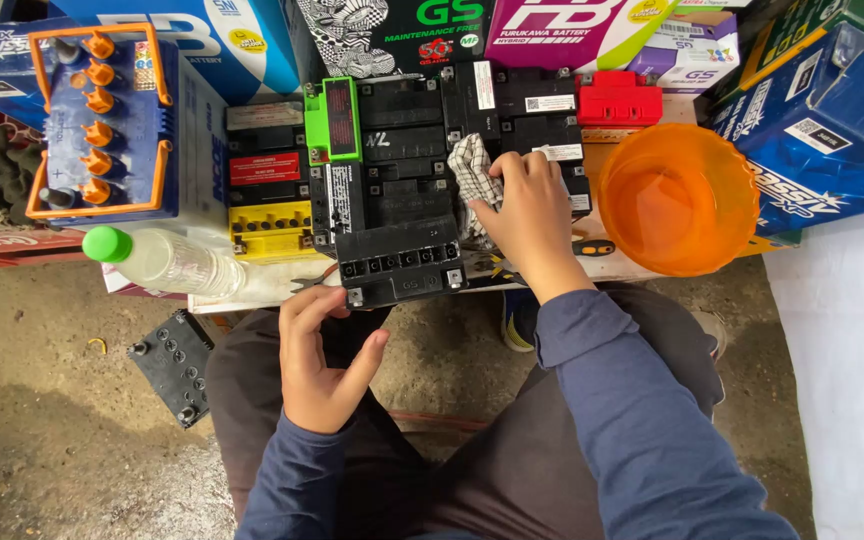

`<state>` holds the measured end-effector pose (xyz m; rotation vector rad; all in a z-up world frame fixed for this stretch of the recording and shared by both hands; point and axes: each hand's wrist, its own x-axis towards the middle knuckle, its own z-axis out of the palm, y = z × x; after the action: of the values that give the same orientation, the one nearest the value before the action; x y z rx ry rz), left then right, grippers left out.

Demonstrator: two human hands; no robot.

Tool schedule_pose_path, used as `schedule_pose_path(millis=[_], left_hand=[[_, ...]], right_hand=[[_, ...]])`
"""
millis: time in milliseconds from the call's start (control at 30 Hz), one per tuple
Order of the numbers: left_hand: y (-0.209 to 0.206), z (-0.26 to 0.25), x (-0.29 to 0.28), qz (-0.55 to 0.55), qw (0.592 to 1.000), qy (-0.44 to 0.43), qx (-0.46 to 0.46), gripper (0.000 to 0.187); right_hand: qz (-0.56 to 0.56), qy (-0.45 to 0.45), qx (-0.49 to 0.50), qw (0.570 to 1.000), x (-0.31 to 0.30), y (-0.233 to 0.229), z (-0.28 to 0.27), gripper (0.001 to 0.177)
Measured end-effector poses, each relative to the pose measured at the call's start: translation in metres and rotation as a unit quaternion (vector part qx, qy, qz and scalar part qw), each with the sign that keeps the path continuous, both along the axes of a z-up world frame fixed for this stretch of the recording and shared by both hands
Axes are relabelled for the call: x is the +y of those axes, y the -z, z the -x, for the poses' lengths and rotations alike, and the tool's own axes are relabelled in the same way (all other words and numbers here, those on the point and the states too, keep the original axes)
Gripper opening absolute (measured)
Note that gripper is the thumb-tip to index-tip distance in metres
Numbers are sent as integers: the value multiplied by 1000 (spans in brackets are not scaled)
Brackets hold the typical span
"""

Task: Filling battery cells with liquid using a syringe and wiping the battery with a cloth

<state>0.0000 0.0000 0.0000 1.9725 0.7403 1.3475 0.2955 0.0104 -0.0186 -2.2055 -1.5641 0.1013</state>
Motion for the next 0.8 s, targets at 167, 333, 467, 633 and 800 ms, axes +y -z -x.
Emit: schedule_pose_path(millis=[167, 333, 467, 633, 800], left_hand=[[-1, -1, -1, -12, 1000, -11, 17, 56], [8, 0, -4, -8, 1000, -19, 10, 61], [19, 2, -7, -1, 1000, -24, 8, 65], [24, -4, -3, 19, 1000, -9, 15, 78], [26, -11, 5, 28, 999, 32, 16, 92]], right_hand=[[-30, -5, 64, 997, -21, -19, -8, 49], [0, 7, 80, 997, -61, -18, -19, 18], [219, -17, 81, 972, -72, -4, -9, 32], [230, -85, 20, 969, -63, 29, -11, 53], [257, -98, 18, 961, -68, 31, -15, 63]])
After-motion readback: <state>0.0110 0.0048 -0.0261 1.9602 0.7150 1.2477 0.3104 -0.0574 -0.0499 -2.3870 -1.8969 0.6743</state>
